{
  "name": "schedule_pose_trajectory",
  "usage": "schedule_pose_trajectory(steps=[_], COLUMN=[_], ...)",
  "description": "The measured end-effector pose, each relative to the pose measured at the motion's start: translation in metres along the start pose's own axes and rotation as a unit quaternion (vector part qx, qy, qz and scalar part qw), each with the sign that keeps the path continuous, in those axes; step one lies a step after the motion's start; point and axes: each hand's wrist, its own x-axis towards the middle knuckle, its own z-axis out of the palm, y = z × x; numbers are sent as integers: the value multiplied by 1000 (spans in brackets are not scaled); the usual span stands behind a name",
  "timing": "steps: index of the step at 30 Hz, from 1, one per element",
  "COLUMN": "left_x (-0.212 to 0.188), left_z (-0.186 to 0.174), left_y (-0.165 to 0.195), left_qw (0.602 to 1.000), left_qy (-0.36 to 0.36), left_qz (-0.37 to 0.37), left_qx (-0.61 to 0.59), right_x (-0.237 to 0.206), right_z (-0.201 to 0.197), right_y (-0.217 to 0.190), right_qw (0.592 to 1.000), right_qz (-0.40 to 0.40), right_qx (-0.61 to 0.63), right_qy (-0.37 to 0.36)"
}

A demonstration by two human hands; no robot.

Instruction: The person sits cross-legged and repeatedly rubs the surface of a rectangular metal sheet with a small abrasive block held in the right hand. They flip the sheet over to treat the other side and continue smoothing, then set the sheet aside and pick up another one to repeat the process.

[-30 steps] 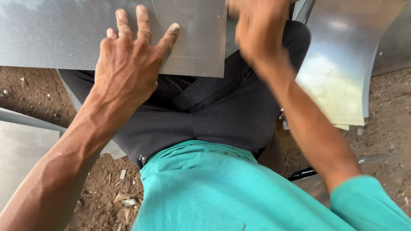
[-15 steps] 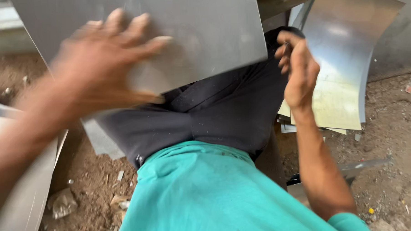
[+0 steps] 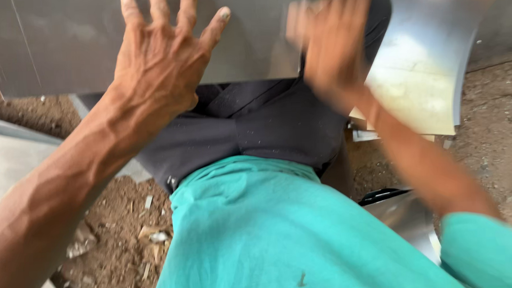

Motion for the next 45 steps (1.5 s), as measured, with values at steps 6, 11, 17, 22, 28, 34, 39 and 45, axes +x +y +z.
schedule_pose_trajectory(steps=[6,11,17,22,28,34,39,45], left_x=[25,37,32,34,39,36,39,45], left_z=[4,-4,4,-1,-9,8,3,-23], left_y=[9,17,17,22,23,25,28,25], left_qw=[996,996,996,994,995,995,994,997], left_qy=[76,74,81,89,35,83,104,-4], left_qz=[0,24,17,20,20,11,25,22], left_qx=[-39,-37,-32,-63,-87,-47,-38,-75], right_x=[-108,-116,-32,-46,-91,-43,-45,-98], right_z=[-14,-17,-16,9,-10,9,10,-48], right_y=[-48,5,-13,-56,2,-31,-39,64], right_qw=[982,917,943,946,927,942,935,783], right_qz=[92,337,284,238,344,302,318,498], right_qx=[164,193,152,213,127,134,159,334], right_qy=[-28,94,84,52,78,58,11,168])
